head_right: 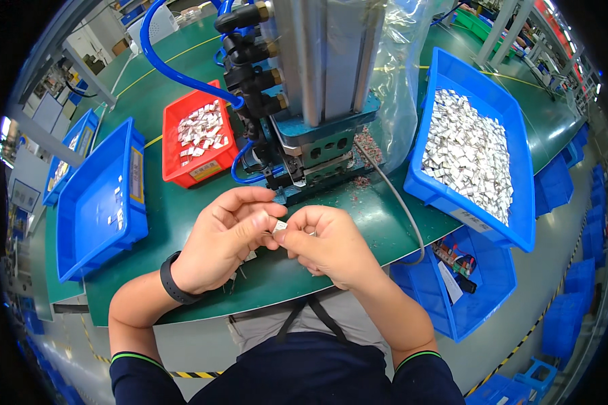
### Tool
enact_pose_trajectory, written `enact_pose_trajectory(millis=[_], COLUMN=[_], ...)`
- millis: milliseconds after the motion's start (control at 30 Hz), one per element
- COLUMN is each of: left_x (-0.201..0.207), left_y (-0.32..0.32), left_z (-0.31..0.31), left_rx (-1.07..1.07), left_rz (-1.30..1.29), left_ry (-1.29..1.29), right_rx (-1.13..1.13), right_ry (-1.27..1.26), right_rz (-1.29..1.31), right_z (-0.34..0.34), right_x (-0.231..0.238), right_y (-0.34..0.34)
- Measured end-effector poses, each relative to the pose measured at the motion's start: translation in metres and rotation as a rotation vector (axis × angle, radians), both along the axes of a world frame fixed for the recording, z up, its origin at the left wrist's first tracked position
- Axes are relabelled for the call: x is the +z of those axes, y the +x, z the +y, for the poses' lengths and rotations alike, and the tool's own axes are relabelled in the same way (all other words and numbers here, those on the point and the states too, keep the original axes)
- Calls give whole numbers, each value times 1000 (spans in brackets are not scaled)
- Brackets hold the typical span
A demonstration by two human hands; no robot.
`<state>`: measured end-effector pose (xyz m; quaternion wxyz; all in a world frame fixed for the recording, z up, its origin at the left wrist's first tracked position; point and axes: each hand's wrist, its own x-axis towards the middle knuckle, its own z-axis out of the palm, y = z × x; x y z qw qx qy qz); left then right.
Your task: The person assembles small electronic components by hand at a factory workstation. They pick up white rectangular parts and thin metal wires, insert the wires into the parts, and place the assembled units into a red bin. The person also uses a machine to process the components, repeatedly inserting and removing them from a fixture.
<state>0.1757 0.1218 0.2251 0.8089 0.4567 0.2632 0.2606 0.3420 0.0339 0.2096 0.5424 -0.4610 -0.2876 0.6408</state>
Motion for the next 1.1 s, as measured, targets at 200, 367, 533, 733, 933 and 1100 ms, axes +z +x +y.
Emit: enact_pose_trajectory(millis=[200,367,533,733,933,1100], left_x=[-1,3,-1,-16,-20,-22], left_y=[-1,-1,0,0,-2,-3], left_z=[0,-1,-5,-13,-17,-14], left_rx=[-42,-67,-64,-286,-393,-419], left_rz=[-21,55,34,207,309,321], left_ry=[14,1,14,134,306,418], right_rx=[26,121,127,-185,-273,-293], right_ry=[-19,-29,3,26,18,16], right_rz=[29,-41,-101,-124,-121,-112], right_z=[-5,-11,-18,-11,12,19], right_x=[0,3,5,17,11,9], right_y=[11,13,15,46,60,58])
